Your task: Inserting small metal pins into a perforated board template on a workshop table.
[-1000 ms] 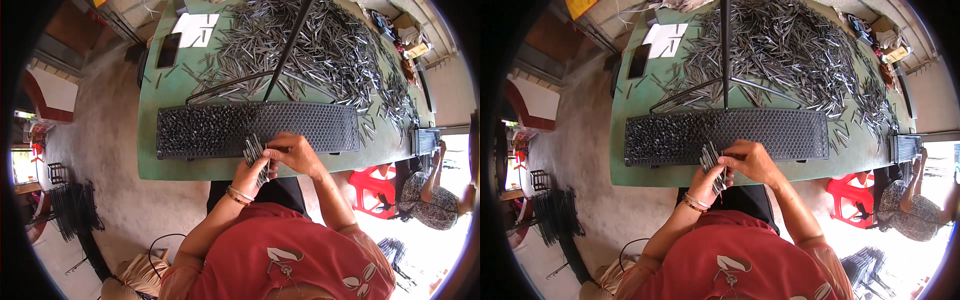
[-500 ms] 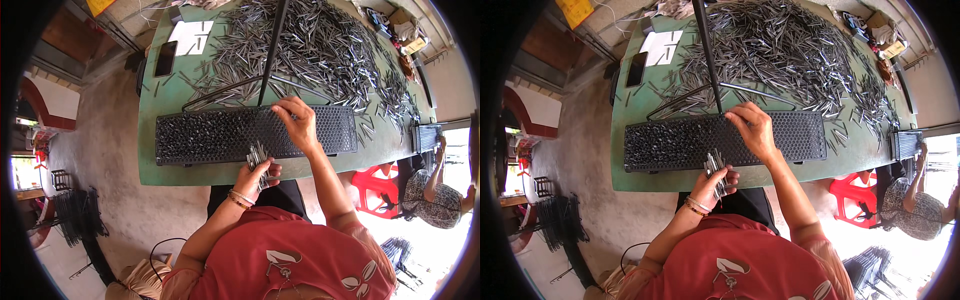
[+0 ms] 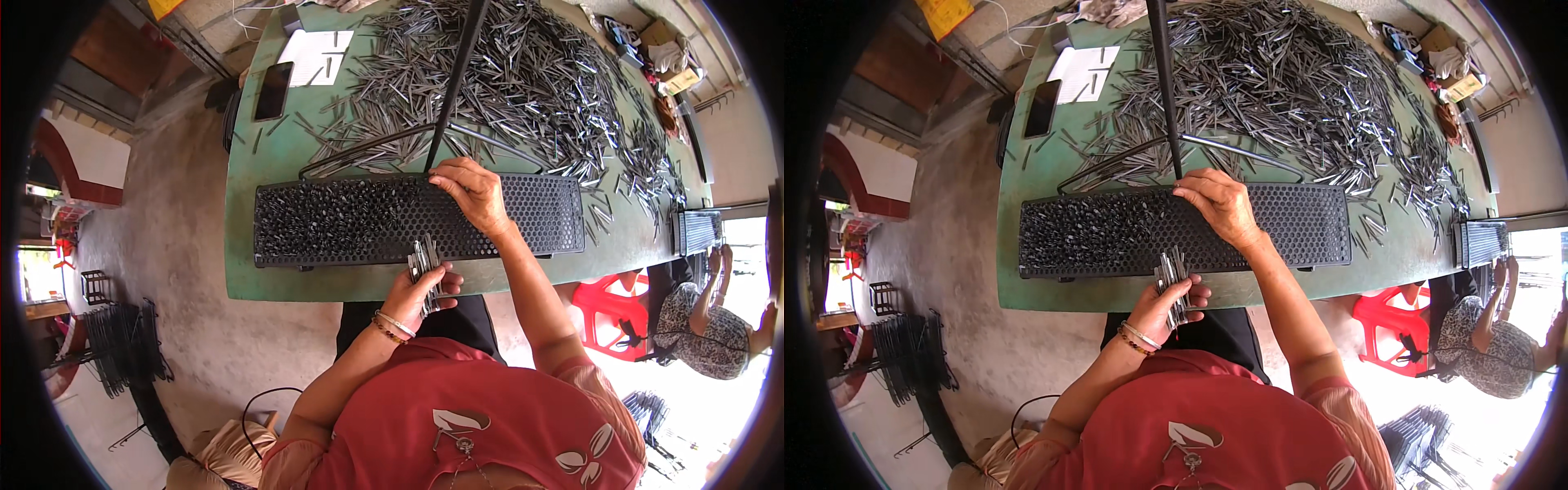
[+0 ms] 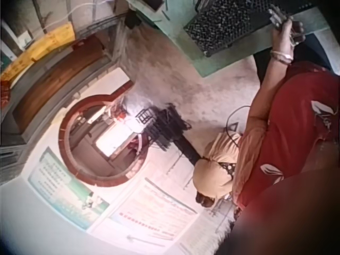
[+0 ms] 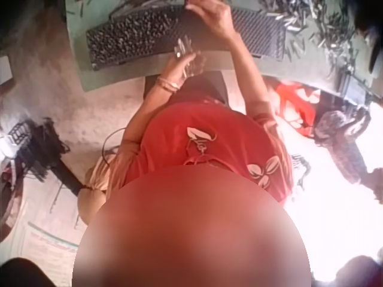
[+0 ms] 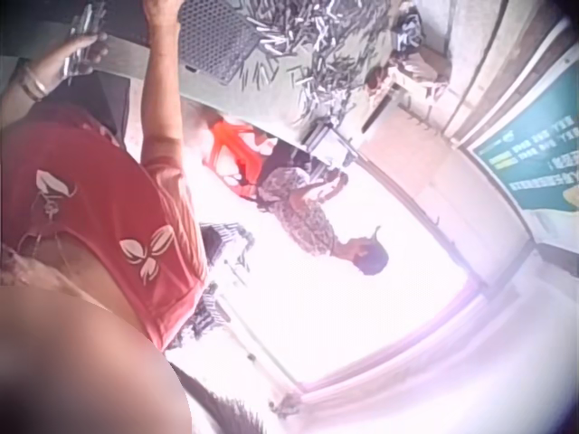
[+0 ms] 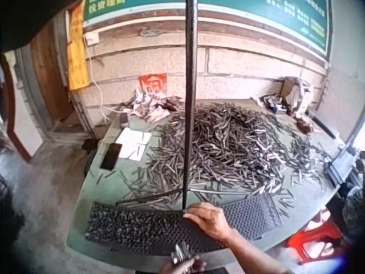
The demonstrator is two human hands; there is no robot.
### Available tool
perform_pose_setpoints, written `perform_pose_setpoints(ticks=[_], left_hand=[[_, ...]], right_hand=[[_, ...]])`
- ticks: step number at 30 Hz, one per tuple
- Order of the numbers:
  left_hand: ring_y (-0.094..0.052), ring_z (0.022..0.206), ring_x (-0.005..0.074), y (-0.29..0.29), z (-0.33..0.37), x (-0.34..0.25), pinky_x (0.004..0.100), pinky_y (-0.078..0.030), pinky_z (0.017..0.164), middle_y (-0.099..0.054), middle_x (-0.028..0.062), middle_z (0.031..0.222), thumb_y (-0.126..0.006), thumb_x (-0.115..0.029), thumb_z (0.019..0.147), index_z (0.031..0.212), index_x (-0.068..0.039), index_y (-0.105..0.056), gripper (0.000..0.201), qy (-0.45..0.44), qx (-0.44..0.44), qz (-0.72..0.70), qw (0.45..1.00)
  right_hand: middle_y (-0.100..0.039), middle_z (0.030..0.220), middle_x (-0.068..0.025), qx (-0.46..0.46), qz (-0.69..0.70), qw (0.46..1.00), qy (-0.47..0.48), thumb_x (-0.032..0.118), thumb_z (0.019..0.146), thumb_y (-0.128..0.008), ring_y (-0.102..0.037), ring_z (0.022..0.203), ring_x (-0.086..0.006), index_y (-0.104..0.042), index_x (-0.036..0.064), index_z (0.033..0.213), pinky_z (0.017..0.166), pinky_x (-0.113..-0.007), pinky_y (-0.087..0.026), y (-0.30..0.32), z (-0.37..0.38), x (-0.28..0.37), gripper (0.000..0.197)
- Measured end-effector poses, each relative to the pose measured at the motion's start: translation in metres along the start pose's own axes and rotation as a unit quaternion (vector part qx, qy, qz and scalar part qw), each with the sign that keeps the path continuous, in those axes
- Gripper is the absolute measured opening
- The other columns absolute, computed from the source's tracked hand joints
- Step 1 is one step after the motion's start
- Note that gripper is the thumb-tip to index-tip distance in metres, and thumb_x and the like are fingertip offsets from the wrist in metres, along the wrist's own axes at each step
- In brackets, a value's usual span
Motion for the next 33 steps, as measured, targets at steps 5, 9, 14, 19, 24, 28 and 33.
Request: perform_pose_setpoints(ticks=[5,9,14,19,24,28,33], left_hand=[[-0.064,0.081,0.0184,0.004,0.003,0.002,0.0323,-0.055,0.067,-0.065,0.0121,0.096,-0.054,-0.019,0.092,0.110,-0.003,-0.058,0.024,0.015,0.013,-0.005,1.000],[-0.064,0.082,0.0171,0.007,0.002,0.002,0.0322,-0.055,0.068,-0.066,0.0107,0.096,-0.055,-0.022,0.092,0.108,-0.004,-0.058,0.024,0.014,0.026,0.008,1.000],[-0.064,0.082,0.0169,0.008,0.002,0.001,0.0316,-0.055,0.067,-0.066,0.0106,0.094,-0.055,-0.023,0.091,0.107,-0.004,-0.058,0.024,0.017,0.024,0.021,0.999],[-0.064,0.081,0.0166,0.008,0.001,0.000,0.0312,-0.054,0.066,-0.066,0.0105,0.093,-0.055,-0.023,0.091,0.107,-0.005,-0.058,0.024,0.013,0.027,0.037,0.999],[-0.064,0.081,0.0158,0.006,-0.001,-0.002,0.0303,-0.054,0.064,-0.066,0.0102,0.093,-0.054,-0.023,0.092,0.106,-0.005,-0.058,0.023,0.005,0.027,0.048,0.998],[-0.064,0.081,0.0156,0.009,-0.001,-0.002,0.0298,-0.053,0.064,-0.066,0.0099,0.093,-0.054,-0.022,0.092,0.107,-0.005,-0.058,0.023,0.005,0.025,0.047,0.999],[-0.063,0.079,0.0151,0.008,0.000,-0.001,0.0294,-0.053,0.063,-0.066,0.0106,0.096,-0.054,-0.019,0.091,0.111,-0.005,-0.058,0.025,0.021,0.033,0.018,0.999]], right_hand=[[-0.066,0.088,-0.0089,0.005,0.032,0.996,-0.079,0.009,0.078,-0.069,-0.064,0.076,-0.0233,-0.067,0.0008,0.089,0.066,-0.031,-0.051,-0.005,-0.008,-0.008,0.013],[-0.066,0.087,-0.0108,0.007,0.046,0.992,-0.114,0.003,0.080,-0.067,-0.063,0.076,-0.0201,-0.067,-0.0015,0.089,0.068,-0.027,-0.050,-0.006,-0.008,-0.003,0.011],[-0.065,0.089,-0.0108,0.016,0.004,0.996,-0.087,0.005,0.078,-0.069,-0.064,0.079,-0.0224,-0.067,-0.0008,0.090,0.070,-0.029,-0.051,-0.005,-0.005,0.006,0.014],[-0.065,0.092,-0.0111,0.038,0.000,0.994,-0.099,0.006,0.077,-0.070,-0.064,0.082,-0.0250,-0.067,0.0006,0.093,0.072,-0.031,-0.051,-0.006,-0.005,0.008,0.018],[-0.065,0.093,-0.0113,0.045,-0.063,0.997,-0.008,0.005,0.077,-0.069,-0.063,0.083,-0.0270,-0.067,0.0019,0.097,0.074,-0.033,-0.050,-0.007,-0.009,0.007,0.020],[-0.065,0.094,-0.0105,0.044,-0.085,0.995,-0.010,0.004,0.078,-0.066,-0.062,0.083,-0.0272,-0.067,0.0034,0.098,0.074,-0.034,-0.050,-0.006,-0.013,0.010,0.020],[-0.064,0.093,-0.0099,0.057,-0.113,0.992,0.027,0.004,0.077,-0.066,-0.061,0.082,-0.0271,-0.067,0.0043,0.098,0.072,-0.034,-0.050,-0.006,-0.014,0.008,0.021]])
Point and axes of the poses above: each hand's wrist, its own z-axis towards the middle knuckle, its own y-axis out of the back of the hand, x = y × z, the point moved 2 cm from there along z, towards the middle knuckle
